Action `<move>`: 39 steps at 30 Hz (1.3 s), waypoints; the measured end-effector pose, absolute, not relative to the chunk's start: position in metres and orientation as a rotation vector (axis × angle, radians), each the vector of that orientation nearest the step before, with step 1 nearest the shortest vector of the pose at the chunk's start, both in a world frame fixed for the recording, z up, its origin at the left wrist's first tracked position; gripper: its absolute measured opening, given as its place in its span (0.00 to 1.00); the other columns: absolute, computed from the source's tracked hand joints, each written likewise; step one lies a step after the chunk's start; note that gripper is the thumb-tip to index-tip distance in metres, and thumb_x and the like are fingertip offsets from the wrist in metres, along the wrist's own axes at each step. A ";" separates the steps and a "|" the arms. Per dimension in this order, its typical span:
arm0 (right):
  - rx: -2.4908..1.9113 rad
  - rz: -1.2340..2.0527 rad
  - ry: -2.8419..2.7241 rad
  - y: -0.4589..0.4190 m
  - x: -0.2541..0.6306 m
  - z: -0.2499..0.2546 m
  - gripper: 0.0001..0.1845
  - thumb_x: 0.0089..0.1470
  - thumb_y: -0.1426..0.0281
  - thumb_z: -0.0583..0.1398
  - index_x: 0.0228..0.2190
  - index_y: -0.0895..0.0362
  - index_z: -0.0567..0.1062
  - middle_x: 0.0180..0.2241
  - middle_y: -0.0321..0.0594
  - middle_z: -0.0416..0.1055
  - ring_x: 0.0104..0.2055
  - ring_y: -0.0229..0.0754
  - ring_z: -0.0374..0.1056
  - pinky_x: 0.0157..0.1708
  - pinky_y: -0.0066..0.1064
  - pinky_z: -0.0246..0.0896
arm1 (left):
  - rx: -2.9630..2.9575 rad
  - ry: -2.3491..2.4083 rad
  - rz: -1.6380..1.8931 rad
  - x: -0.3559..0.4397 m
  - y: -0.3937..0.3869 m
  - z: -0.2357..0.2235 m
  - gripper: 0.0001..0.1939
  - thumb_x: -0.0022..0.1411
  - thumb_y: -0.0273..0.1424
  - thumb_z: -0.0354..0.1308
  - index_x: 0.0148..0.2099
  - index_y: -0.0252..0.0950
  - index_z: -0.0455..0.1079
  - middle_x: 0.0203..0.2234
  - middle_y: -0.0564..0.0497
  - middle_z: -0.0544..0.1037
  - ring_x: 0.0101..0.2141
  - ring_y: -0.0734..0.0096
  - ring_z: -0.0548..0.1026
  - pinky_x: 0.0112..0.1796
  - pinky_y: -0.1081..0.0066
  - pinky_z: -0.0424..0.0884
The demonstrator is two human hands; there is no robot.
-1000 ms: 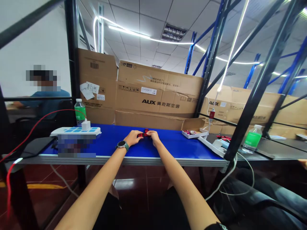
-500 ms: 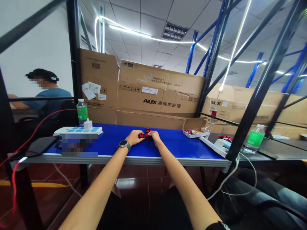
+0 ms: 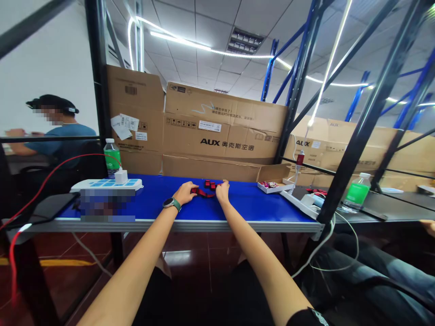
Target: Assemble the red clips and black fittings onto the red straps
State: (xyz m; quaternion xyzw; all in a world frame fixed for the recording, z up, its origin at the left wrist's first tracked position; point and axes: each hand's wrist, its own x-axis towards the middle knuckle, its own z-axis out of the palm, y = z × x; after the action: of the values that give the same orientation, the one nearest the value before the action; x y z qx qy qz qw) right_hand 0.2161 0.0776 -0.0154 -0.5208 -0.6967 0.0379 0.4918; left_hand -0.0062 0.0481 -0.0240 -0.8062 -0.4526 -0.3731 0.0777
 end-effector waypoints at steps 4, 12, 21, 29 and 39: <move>-1.254 -0.128 -1.935 0.047 0.201 -0.013 0.25 0.56 0.69 0.56 0.55 0.53 0.69 0.56 0.51 0.67 0.59 0.55 0.59 0.58 0.49 0.52 | -2.407 -1.367 -1.171 -0.007 0.046 -0.022 0.22 0.56 0.25 0.58 0.53 0.34 0.78 0.39 0.43 0.79 0.40 0.60 0.77 0.48 0.64 0.72; -1.069 -0.326 -2.226 0.034 0.184 -0.015 0.20 0.59 0.64 0.62 0.53 0.53 0.71 0.51 0.47 0.74 0.60 0.51 0.60 0.65 0.58 0.29 | -2.474 -1.315 -1.265 -0.001 0.036 -0.014 0.17 0.57 0.26 0.55 0.47 0.34 0.79 0.42 0.44 0.82 0.43 0.61 0.78 0.50 0.64 0.72; -1.079 -0.033 -2.169 0.046 0.185 -0.013 0.13 0.52 0.66 0.66 0.40 0.56 0.77 0.40 0.45 0.78 0.44 0.47 0.72 0.44 0.33 0.60 | -2.501 -1.460 -1.536 0.001 0.037 -0.016 0.13 0.53 0.27 0.58 0.42 0.35 0.76 0.35 0.49 0.82 0.32 0.69 0.79 0.37 0.71 0.75; -1.079 0.083 -2.091 0.052 0.192 -0.017 0.15 0.48 0.64 0.70 0.37 0.56 0.77 0.36 0.41 0.78 0.39 0.44 0.72 0.40 0.31 0.61 | -2.198 -1.590 -1.623 -0.008 0.043 -0.012 0.12 0.54 0.26 0.56 0.41 0.36 0.75 0.33 0.50 0.81 0.34 0.67 0.78 0.40 0.69 0.73; -1.192 0.138 -2.119 0.065 0.191 -0.026 0.14 0.48 0.72 0.71 0.38 0.58 0.77 0.38 0.44 0.77 0.42 0.46 0.72 0.42 0.32 0.62 | -1.332 -2.104 -1.728 -0.019 0.028 -0.009 0.19 0.54 0.20 0.57 0.50 0.34 0.69 0.45 0.39 0.69 0.38 0.56 0.76 0.43 0.57 0.71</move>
State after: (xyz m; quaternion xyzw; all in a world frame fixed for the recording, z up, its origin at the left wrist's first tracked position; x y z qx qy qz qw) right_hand 0.1906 0.0645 -0.0261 -0.4593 -0.8163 0.0533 0.3461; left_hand -0.0190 0.0279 -0.0095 -0.4389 -0.6931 -0.5691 0.0552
